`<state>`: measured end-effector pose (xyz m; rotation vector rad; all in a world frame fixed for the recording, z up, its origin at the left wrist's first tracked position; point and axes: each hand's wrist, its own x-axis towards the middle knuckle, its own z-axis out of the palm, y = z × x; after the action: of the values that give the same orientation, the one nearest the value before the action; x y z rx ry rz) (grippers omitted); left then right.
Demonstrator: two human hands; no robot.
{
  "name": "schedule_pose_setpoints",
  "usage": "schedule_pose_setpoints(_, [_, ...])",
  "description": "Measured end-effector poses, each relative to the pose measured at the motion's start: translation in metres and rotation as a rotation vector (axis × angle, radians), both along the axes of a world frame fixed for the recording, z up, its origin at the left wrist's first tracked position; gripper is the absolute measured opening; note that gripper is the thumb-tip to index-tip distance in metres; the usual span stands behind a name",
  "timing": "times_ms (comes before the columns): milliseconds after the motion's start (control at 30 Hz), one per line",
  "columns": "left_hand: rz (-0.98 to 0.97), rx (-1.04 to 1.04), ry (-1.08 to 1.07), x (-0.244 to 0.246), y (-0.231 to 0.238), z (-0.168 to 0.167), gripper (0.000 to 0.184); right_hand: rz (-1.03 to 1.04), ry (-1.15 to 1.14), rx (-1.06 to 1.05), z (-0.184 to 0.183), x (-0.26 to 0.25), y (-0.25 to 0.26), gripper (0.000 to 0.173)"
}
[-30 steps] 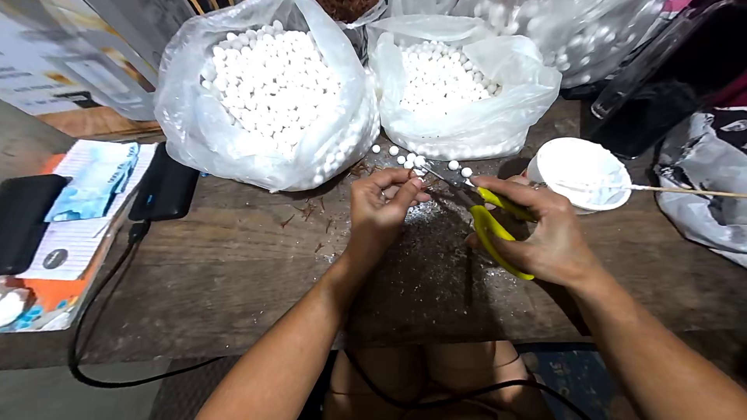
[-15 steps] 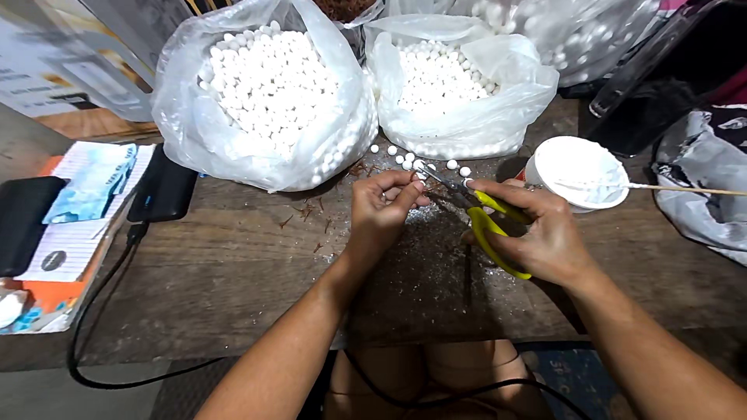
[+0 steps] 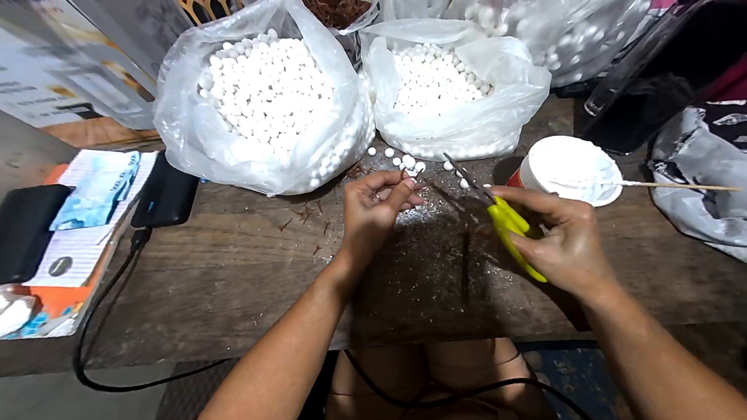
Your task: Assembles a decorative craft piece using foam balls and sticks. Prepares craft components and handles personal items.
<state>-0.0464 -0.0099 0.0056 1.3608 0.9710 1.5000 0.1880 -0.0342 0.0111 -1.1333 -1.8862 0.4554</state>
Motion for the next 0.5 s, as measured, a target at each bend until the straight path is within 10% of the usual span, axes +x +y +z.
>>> schedule_pose_setpoints(267, [0.036, -0.128, -0.092, 0.000, 0.002, 0.002, 0.012, -0.127, -0.380, 0.008, -0.007, 0.015, -0.041, 0.047])
schedule_pose_setpoints(500, [0.042, -0.178, -0.145, 0.003, 0.001, 0.005, 0.013, -0.266, 0.355, -0.128, -0.015, 0.070, -0.039, 0.009])
